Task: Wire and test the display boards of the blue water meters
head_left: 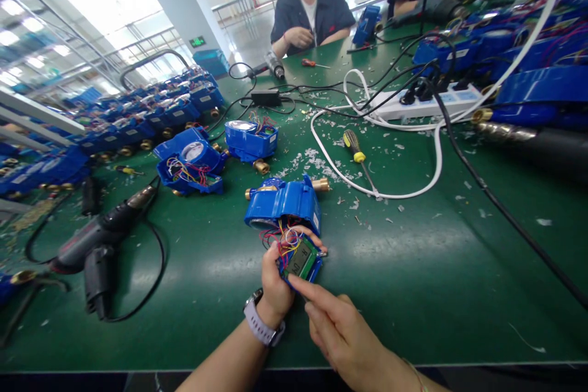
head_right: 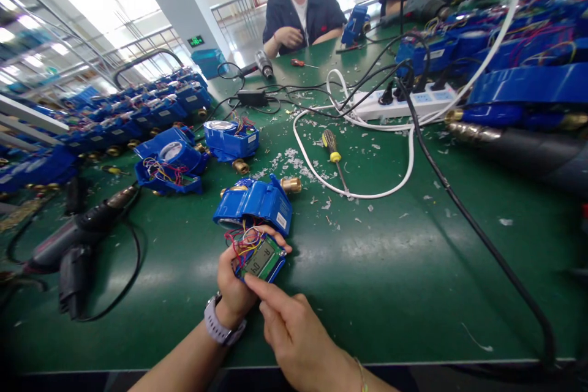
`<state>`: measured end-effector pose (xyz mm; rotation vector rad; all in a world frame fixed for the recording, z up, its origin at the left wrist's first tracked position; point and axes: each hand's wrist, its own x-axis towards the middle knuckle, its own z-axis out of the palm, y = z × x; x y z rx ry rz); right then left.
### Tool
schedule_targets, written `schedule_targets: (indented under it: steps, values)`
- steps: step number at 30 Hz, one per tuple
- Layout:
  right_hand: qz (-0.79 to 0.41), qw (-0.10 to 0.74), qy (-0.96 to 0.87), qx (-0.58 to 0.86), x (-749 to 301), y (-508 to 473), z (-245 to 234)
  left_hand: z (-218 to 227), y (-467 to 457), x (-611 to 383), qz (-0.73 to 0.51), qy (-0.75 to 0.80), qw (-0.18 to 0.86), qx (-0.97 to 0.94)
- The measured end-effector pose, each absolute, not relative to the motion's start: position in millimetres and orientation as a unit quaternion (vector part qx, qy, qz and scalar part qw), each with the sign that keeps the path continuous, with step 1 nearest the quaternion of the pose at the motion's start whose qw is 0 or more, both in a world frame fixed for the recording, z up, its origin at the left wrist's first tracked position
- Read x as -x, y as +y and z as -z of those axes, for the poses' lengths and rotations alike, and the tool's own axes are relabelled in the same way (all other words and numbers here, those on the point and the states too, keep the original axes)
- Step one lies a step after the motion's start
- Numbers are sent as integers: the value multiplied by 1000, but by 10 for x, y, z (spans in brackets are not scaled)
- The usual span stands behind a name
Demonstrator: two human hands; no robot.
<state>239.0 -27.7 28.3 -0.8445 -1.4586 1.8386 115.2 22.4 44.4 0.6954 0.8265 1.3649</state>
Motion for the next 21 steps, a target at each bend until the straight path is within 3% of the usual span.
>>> schedule_targets:
  steps: [21]
  values:
    - [-736, 317, -494, 336, -2359, -268, -273, -384, 239, -1190, -642, 337, 631, -276]
